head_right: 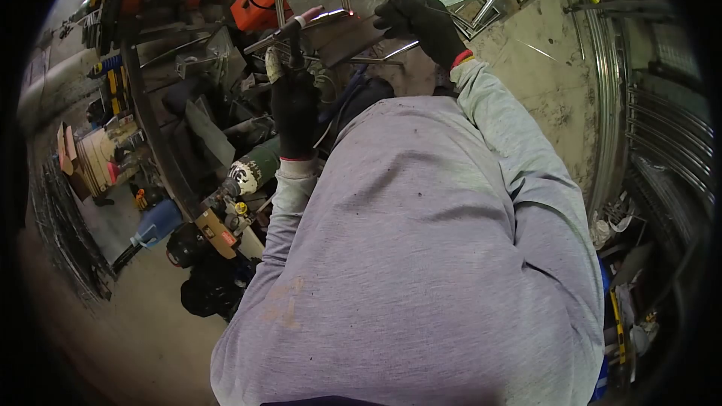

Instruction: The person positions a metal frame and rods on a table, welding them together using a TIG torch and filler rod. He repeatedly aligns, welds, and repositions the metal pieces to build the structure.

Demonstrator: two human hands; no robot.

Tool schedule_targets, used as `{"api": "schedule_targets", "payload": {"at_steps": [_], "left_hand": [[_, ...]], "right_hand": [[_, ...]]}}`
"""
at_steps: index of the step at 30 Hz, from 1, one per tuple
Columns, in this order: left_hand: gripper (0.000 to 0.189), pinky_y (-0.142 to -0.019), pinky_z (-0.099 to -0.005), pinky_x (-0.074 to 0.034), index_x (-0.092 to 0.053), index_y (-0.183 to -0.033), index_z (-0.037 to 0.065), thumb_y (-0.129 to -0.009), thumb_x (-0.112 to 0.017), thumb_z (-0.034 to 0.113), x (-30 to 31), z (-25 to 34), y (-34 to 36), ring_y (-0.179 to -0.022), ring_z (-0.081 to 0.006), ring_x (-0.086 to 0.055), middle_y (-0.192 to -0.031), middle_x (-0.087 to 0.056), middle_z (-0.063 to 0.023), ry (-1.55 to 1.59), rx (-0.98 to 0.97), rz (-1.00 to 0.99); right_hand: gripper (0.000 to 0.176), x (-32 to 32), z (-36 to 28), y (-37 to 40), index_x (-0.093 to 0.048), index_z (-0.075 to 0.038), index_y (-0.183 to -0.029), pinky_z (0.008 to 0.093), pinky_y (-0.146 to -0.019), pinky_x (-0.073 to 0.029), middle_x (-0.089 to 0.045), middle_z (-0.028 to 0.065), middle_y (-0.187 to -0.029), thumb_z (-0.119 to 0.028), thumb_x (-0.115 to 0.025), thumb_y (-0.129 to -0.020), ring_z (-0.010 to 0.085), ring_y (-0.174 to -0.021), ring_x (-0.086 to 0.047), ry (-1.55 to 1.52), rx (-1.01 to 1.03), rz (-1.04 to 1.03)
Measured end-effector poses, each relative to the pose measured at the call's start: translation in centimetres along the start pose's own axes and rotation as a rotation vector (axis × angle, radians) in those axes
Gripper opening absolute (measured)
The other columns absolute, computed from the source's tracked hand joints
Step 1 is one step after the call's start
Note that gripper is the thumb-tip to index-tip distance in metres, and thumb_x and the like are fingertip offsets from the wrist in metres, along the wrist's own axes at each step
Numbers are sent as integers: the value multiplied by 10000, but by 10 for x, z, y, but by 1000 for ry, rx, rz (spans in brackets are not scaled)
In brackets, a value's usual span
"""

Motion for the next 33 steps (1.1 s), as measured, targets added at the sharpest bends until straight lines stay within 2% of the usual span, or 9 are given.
{"api": "schedule_targets", "payload": {"at_steps": [2, 6, 12, 14, 15, 17, 19, 24, 33], "left_hand": [[212, -756, -422, -531, -664, -1201, -2, -1045, -642, 141, -3, -3, 6, -895, -313, -711, -1013, -737, -169, 235, 199, 21], [237, -743, -417, -533, -651, -1228, -8, -1066, -637, 165, -8, 7, 16, -871, -294, -723, -997, -752, -178, 301, 428, -33], [273, -729, -426, -543, -662, -1235, 11, -971, -678, 78, -7, 15, 25, -840, -309, -715, -971, -734, -167, 80, 97, 168], [316, -740, -441, -555, -657, -1217, 11, -902, -656, 16, -6, 38, 31, -859, -318, -714, -1023, -718, -168, -546, -235, 177], [316, -740, -441, -555, -657, -1217, 11, -902, -656, 16, -10, 28, 34, -859, -318, -714, -1023, -718, -168, -540, -221, 195], [258, -737, -350, -583, -624, -1292, 47, -1035, -605, 23, -20, -28, 47, -899, -221, -709, -1090, -701, -93, 355, 250, 285], [276, -741, -336, -584, -597, -1324, 57, -1047, -600, 47, -21, -32, 50, -897, -206, -708, -1103, -700, -76, 481, 294, 321], [282, -742, -315, -580, -550, -1365, 81, -1087, -581, 122, -27, -46, 52, -873, -188, -700, -1102, -698, -59, 772, 371, 415], [288, -663, -290, -530, -544, -1347, 58, -1060, -570, 75, -35, -74, 74, -776, -140, -667, -967, -680, -46, 1620, 674, 693]], "right_hand": [[323, 0, -1, -1, -612, 14, -1272, 409, -877, -655, -747, 185, -1233, -265, -558, -1118, 317, -1063, -775, -3, 9, 3], [329, -2, -6, 1, -605, 22, -1274, 407, -857, -661, -744, 199, -1219, -261, -552, -1115, 319, -1066, -775, 24, -3, 34], [360, -7, -13, -2, -596, 31, -1291, 422, -848, -663, -737, 215, -1215, -278, -555, -1111, 324, -1054, -779, 30, -30, 7], [355, -2, -14, -4, -629, 32, -1251, 417, -841, -655, -750, 199, -1181, -284, -569, -1103, 315, -1035, -781, -50, -137, 33], [355, -3, -26, -6, -629, 32, -1251, 417, -841, -655, -750, 199, -1181, -284, -569, -1103, 315, -1035, -781, -31, -143, 21], [298, 12, -48, -6, -665, -41, -1099, 393, -760, -637, -739, 125, -982, -314, -547, -1087, 264, -915, -777, 340, -331, 114], [294, 40, -87, -22, -674, -73, -1008, 330, -620, -587, -696, 50, -860, -339, -560, -1056, 173, -737, -735, 1017, -287, -115], [406, 5, -154, -30, -735, -48, -893, 339, -416, -511, -696, 60, -676, -418, -615, -1012, 189, -519, -679, 1413, -700, -140], [494, 35, -155, -73, -757, 14, -898, 379, -468, -555, -718, 120, -684, -455, -653, -1011, 218, -514, -688, 1847, -691, -453]]}}
Point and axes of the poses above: each hand's wrist, its own y-axis away from the middle knuckle, its own x-axis out of the back of the hand, z = x × y, the point moved 6 cm from there along -y, towards the middle knuckle
